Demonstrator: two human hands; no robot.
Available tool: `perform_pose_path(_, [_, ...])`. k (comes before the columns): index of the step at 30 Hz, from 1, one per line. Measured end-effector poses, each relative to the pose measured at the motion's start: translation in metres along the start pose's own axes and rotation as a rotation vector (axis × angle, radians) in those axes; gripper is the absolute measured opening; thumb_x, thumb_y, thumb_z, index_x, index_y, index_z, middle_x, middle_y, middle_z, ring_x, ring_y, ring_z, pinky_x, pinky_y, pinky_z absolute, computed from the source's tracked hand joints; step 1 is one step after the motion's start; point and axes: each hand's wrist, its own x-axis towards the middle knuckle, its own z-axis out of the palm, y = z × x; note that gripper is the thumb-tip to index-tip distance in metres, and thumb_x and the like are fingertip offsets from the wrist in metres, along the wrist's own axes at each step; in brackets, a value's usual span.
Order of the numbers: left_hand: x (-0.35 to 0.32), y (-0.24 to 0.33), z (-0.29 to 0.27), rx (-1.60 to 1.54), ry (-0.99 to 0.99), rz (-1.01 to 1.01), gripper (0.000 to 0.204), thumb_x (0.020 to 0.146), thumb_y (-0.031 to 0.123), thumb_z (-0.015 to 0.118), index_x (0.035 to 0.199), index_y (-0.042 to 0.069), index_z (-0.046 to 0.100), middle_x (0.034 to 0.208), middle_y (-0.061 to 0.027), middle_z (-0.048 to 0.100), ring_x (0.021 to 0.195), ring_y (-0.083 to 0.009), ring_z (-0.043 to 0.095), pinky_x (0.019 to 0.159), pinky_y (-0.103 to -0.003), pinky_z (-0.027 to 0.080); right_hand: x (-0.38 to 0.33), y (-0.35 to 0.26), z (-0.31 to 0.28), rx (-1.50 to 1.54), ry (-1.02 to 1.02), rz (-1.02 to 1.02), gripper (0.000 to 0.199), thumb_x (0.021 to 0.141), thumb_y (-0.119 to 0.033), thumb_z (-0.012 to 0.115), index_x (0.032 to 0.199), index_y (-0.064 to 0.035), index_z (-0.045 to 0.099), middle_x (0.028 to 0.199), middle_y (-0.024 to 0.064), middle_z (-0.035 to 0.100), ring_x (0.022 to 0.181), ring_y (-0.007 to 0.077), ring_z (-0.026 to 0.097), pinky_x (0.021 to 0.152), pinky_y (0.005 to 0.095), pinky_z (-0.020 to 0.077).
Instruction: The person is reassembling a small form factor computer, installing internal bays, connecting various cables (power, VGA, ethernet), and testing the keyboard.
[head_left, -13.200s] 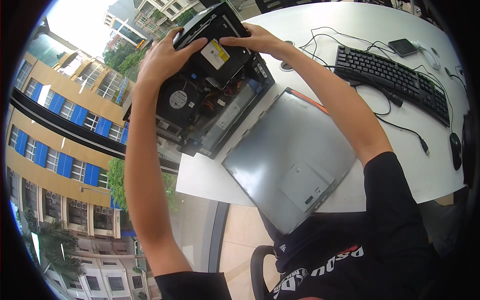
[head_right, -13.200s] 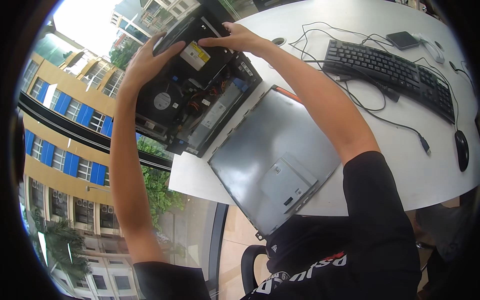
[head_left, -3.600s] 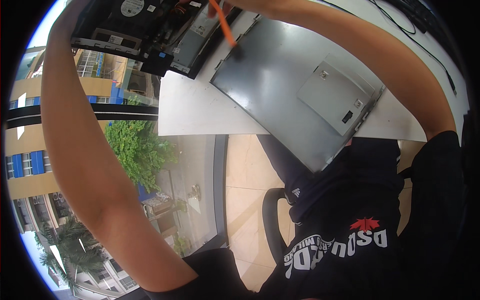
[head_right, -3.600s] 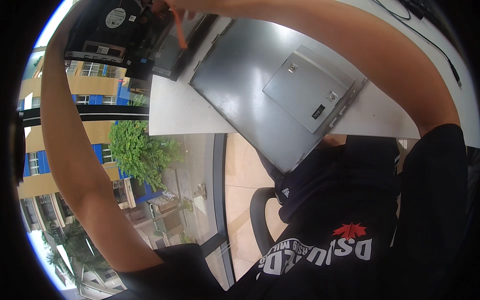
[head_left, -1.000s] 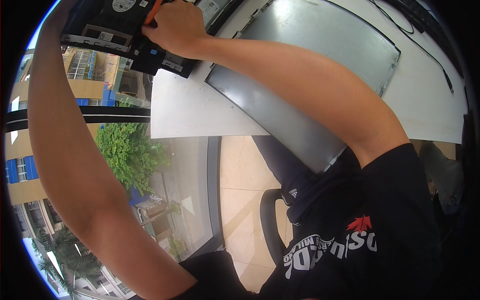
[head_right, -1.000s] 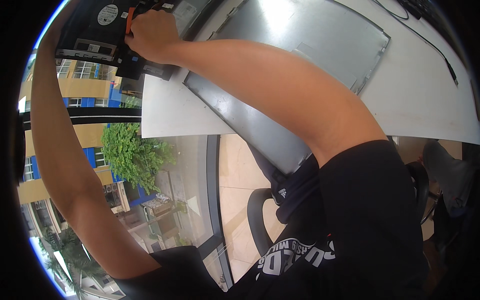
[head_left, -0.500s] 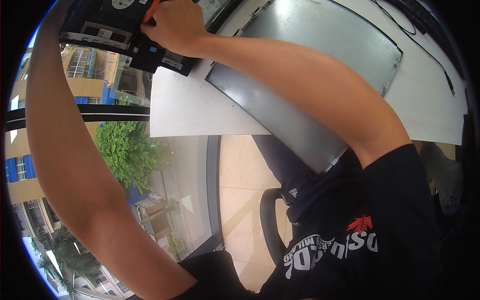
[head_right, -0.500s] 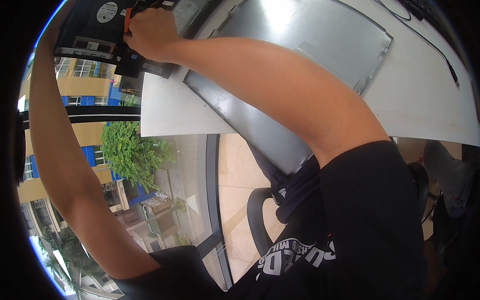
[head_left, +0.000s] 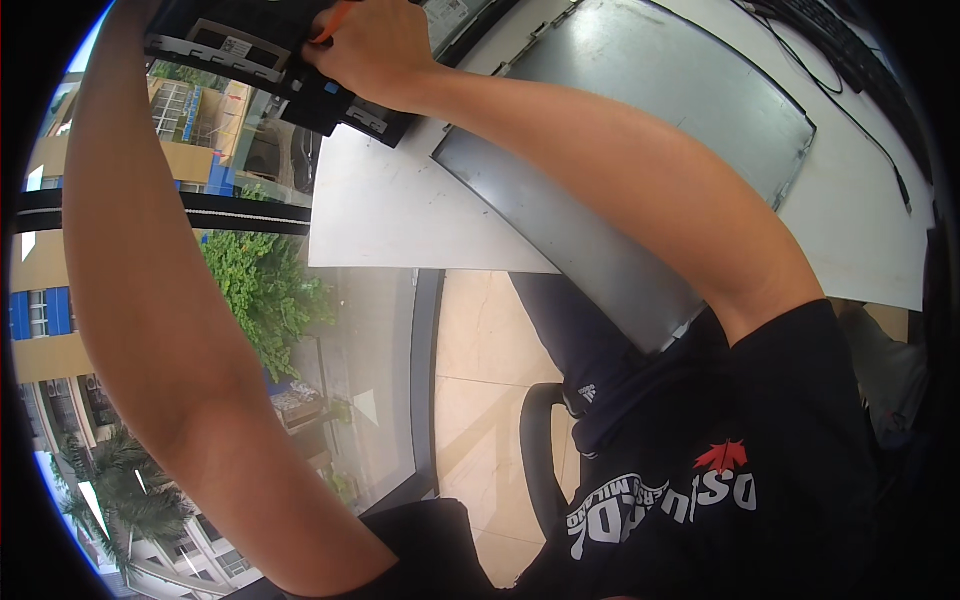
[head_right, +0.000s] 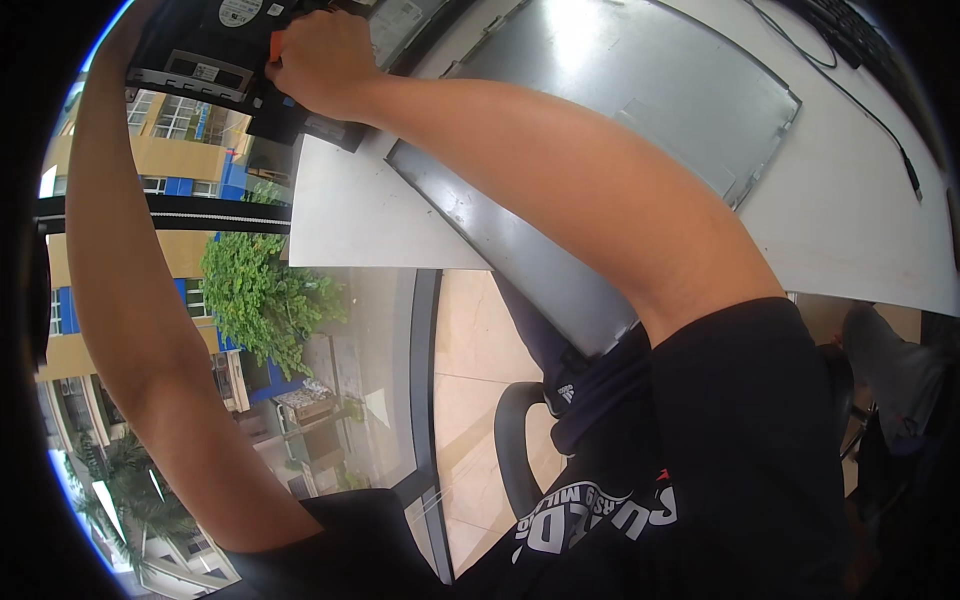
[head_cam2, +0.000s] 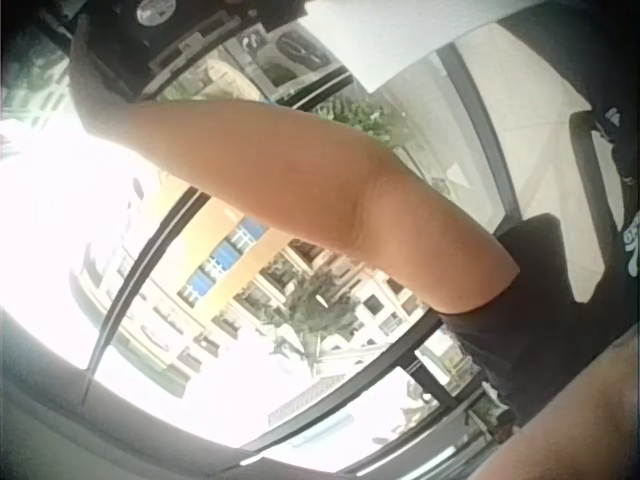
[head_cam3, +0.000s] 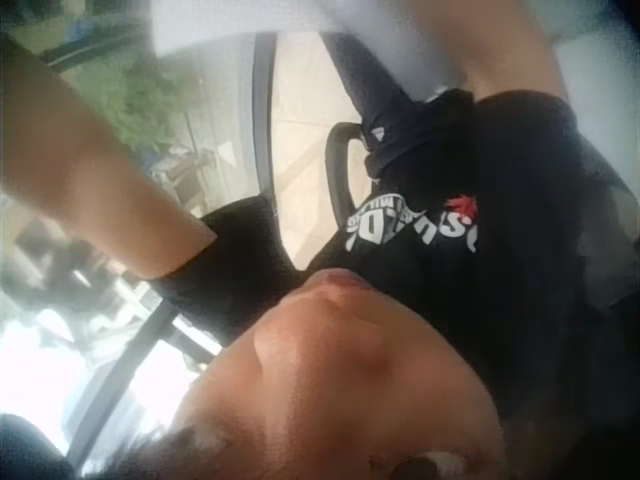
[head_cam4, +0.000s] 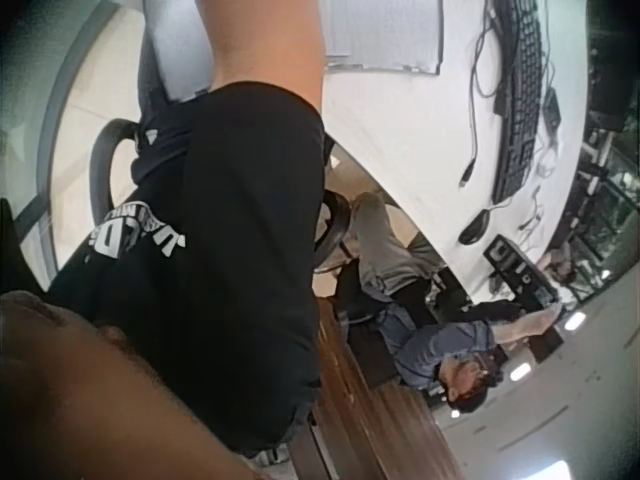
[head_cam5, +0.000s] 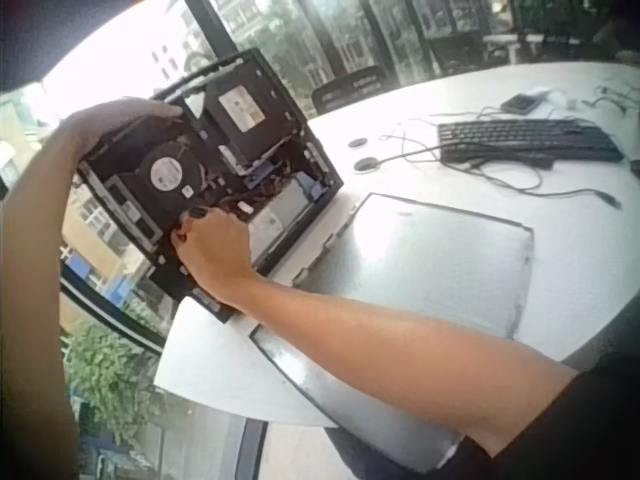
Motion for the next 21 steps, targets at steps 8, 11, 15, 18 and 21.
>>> perform_pose_path(8, [-0.007,0.007,0.004,0.004,0.002,0.023,0.053,0.086,0.048,0.077,0.119,0.006,0.074,0.110,-0.0137,0.076,0.086,-0.0228,0.074,0.081,-0.035,0.062,0.000,0.007,0.009,0.027,0.125,0.001,0.029,0.084,-0.042,0.073,0.083,-0.0139,0.078,0.082,0.0109,0.073,0.082,0.0291,0.072,0.070,0.0402,0.0562])
perform_pose_path(11, [0.001,0.002,0.003,-0.004,0.004,-0.013,0.051,0.086,0.047,0.077,0.118,0.007,0.075,0.109,-0.0137,0.076,0.086,-0.0225,0.075,0.081,-0.035,0.062,-0.002,0.004,0.007,0.108,0.086,0.057,0.027,0.084,-0.042,0.073,0.083,-0.0149,0.079,0.082,0.0095,0.074,0.082,0.0294,0.072,0.072,0.0400,0.0568])
perform_pose_path(15, [-0.002,0.005,0.009,-0.013,0.078,-0.013,0.049,0.088,0.046,0.077,0.117,0.007,0.075,0.109,-0.0133,0.077,0.086,-0.0216,0.075,0.080,-0.033,0.062,0.002,0.006,0.007,0.104,0.092,0.037,0.025,0.084,-0.041,0.073,0.084,-0.0167,0.079,0.083,0.0084,0.074,0.082,0.0302,0.073,0.072,0.0403,0.0572])
perform_pose_path(18, [-0.001,0.001,0.006,-0.027,0.018,0.061,0.048,0.089,0.045,0.076,0.118,0.007,0.075,0.109,-0.0129,0.077,0.086,-0.0212,0.075,0.080,-0.033,0.062,-0.003,0.004,0.009,0.140,0.129,0.032,0.029,0.082,-0.043,0.075,0.086,-0.0144,0.080,0.083,0.0107,0.074,0.082,0.0308,0.073,0.072,0.0400,0.0573])
perform_pose_path(21, [0.009,-0.003,0.005,0.012,0.108,-0.051,0.047,0.089,0.045,0.075,0.118,0.008,0.075,0.109,-0.0127,0.077,0.086,-0.0211,0.075,0.080,-0.033,0.062,-0.003,0.004,0.013,0.122,0.120,0.038,0.033,0.082,-0.043,0.075,0.087,-0.0114,0.079,0.083,0.0123,0.074,0.083,0.0308,0.073,0.073,0.0396,0.0575])
